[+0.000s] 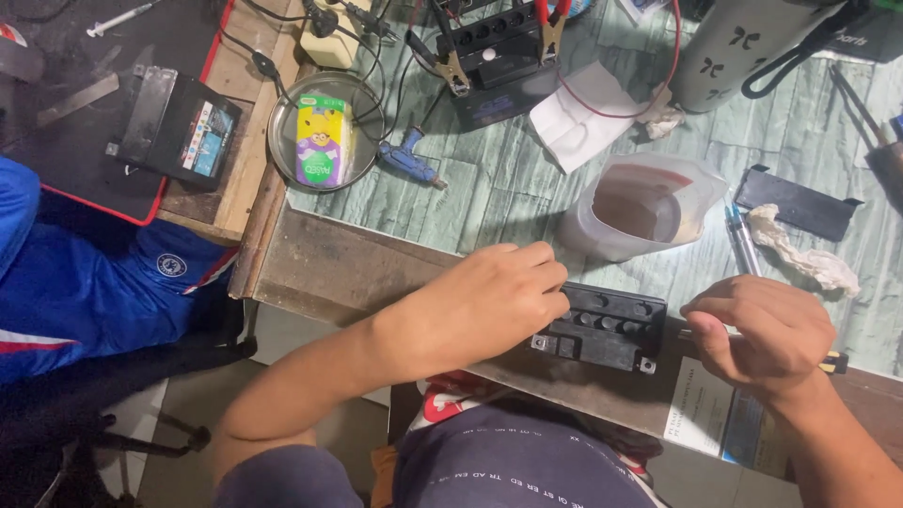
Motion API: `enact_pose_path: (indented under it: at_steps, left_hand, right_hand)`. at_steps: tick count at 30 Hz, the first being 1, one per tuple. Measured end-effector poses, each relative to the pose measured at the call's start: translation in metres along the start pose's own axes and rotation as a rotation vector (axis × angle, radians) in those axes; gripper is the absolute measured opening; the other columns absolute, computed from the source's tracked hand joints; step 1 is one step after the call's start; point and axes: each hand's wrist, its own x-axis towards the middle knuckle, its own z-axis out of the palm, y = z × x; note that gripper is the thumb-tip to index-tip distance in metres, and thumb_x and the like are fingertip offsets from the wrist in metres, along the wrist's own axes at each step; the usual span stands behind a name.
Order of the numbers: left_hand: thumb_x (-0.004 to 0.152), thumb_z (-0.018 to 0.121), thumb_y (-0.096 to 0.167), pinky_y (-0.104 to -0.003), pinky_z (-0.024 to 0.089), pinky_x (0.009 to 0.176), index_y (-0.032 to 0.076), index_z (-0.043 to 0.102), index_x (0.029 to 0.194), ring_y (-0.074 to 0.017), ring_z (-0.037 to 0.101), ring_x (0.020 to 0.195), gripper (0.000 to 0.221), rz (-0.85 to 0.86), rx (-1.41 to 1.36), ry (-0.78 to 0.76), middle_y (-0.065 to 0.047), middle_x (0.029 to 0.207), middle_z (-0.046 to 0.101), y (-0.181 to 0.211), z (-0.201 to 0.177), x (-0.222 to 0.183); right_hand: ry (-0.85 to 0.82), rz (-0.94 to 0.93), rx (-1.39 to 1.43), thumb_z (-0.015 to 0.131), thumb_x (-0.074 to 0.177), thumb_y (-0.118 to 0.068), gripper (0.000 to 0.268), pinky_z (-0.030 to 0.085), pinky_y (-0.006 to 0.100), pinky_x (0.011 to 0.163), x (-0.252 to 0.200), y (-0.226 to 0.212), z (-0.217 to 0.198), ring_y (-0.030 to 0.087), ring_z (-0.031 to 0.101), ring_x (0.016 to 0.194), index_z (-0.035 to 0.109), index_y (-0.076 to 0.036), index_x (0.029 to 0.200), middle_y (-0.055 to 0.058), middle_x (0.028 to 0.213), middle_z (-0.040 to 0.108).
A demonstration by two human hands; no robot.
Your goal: Performing maintenance on a lead-acid battery by filling cells with liquid using a syringe and applying a label.
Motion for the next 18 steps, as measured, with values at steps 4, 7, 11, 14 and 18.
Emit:
enact_pose_path:
  at_steps: [4, 7, 11, 14, 18]
  left_hand:
    - [0.088, 0.069, 0.001, -0.036, 0.042, 0.057, 0.019, 0.059, 0.066, -0.0202, 0.050, 0.079, 0.030, 0.017, 0.031, -0.060, 0.003, 0.072, 0.051, -0.0018, 0.0022, 0.0044]
    - [0.086, 0.069, -0.001, -0.036, 0.043, 0.058, 0.020, 0.060, 0.067, -0.0196, 0.051, 0.079, 0.029, 0.023, 0.054, -0.101, 0.004, 0.073, 0.052, -0.0026, -0.0011, 0.0082]
    - [0.084, 0.070, -0.001, -0.036, 0.043, 0.058, 0.022, 0.061, 0.064, -0.0193, 0.052, 0.077, 0.032, 0.004, 0.070, -0.082, 0.005, 0.071, 0.053, 0.0013, -0.0008, 0.0085]
    - [0.082, 0.070, -0.001, -0.035, 0.041, 0.058, 0.023, 0.059, 0.064, -0.0188, 0.052, 0.075, 0.032, 0.013, 0.122, -0.037, 0.006, 0.068, 0.055, 0.0049, 0.0033, 0.0068]
    - [0.077, 0.071, -0.005, -0.039, 0.046, 0.058, 0.017, 0.059, 0.065, -0.0217, 0.055, 0.069, 0.028, 0.006, 0.032, -0.028, 0.002, 0.067, 0.055, -0.0012, 0.0059, 0.0071]
  right_hand:
    - [0.021, -0.016, 0.012, 0.055, 0.096, -0.011, 0.034, 0.036, 0.031, 0.042, -0.0026, 0.0049, 0.0020, 0.023, 0.047, 0.041, 0.064, 0.003, 0.066, 0.010, 0.051, 0.052]
    - [0.031, -0.046, -0.007, 0.056, 0.096, -0.012, 0.035, 0.036, 0.029, 0.040, -0.0019, 0.0070, 0.0018, 0.021, 0.049, 0.040, 0.065, 0.003, 0.065, 0.008, 0.049, 0.053]
    - [0.006, -0.015, 0.002, 0.056, 0.095, -0.010, 0.032, 0.037, 0.031, 0.042, -0.0023, 0.0055, 0.0005, 0.024, 0.050, 0.043, 0.063, 0.003, 0.067, 0.010, 0.052, 0.054]
    - [0.008, -0.022, -0.009, 0.055, 0.096, -0.011, 0.034, 0.036, 0.031, 0.042, 0.0022, 0.0031, 0.0005, 0.023, 0.049, 0.042, 0.063, 0.002, 0.066, 0.009, 0.052, 0.053]
    - [-0.005, 0.010, 0.013, 0.055, 0.096, -0.010, 0.032, 0.034, 0.032, 0.044, 0.0002, 0.0021, 0.0013, 0.025, 0.045, 0.043, 0.062, 0.002, 0.067, 0.010, 0.054, 0.051]
